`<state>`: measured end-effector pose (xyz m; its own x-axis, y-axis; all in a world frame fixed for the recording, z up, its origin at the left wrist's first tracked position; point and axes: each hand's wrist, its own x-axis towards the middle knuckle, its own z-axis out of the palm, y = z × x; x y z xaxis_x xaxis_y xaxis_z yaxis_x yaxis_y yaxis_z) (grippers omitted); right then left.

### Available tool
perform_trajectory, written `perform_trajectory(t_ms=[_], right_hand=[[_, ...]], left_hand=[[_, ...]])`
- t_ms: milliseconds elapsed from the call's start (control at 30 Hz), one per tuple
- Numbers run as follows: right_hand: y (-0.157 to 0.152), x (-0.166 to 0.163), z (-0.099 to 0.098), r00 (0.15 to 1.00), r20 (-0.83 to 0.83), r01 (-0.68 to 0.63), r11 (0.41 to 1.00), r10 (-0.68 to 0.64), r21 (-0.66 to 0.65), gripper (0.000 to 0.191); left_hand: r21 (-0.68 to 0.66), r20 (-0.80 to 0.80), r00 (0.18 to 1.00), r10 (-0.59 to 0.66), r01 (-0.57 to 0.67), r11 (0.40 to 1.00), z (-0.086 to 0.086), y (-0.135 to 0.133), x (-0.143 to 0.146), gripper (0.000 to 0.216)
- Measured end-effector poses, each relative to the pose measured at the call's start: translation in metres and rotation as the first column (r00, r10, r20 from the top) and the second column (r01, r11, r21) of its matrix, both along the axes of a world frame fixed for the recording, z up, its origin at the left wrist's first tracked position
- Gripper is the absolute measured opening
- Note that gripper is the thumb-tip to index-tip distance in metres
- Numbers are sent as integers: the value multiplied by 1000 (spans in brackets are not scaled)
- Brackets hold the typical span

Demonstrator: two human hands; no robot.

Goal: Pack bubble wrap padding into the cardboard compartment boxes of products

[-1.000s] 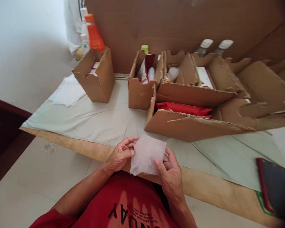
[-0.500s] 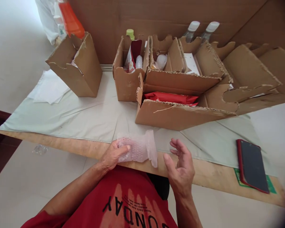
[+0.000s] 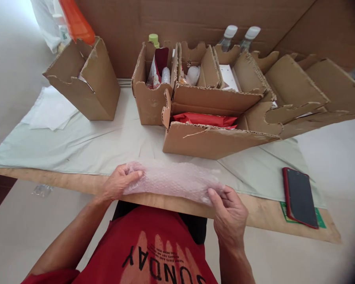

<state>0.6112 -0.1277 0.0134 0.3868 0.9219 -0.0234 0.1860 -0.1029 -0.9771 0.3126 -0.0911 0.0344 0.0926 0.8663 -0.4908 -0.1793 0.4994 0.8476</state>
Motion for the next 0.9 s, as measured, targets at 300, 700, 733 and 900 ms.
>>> perform_trajectory(t_ms=[300, 700, 733, 900], right_hand=[[-6, -6, -20, 997, -53, -63, 988, 57, -140, 42], [-11, -30, 10, 947, -26, -319, 927, 321, -198, 77], [-13, -40, 10, 920, -56, -391, 895, 388, -216, 79], [-28, -78, -2, 726, -227, -688, 679, 650, -256, 82]], left_hand=[[94, -314, 938, -151, 189, 977, -6, -4, -18, 98], [307, -783, 619, 59, 302, 903, 29, 25, -46, 62], [304, -839, 540, 74, 351, 886, 37, 37, -49, 59], [243, -961, 250, 118, 562, 791, 34, 100, -47, 64]])
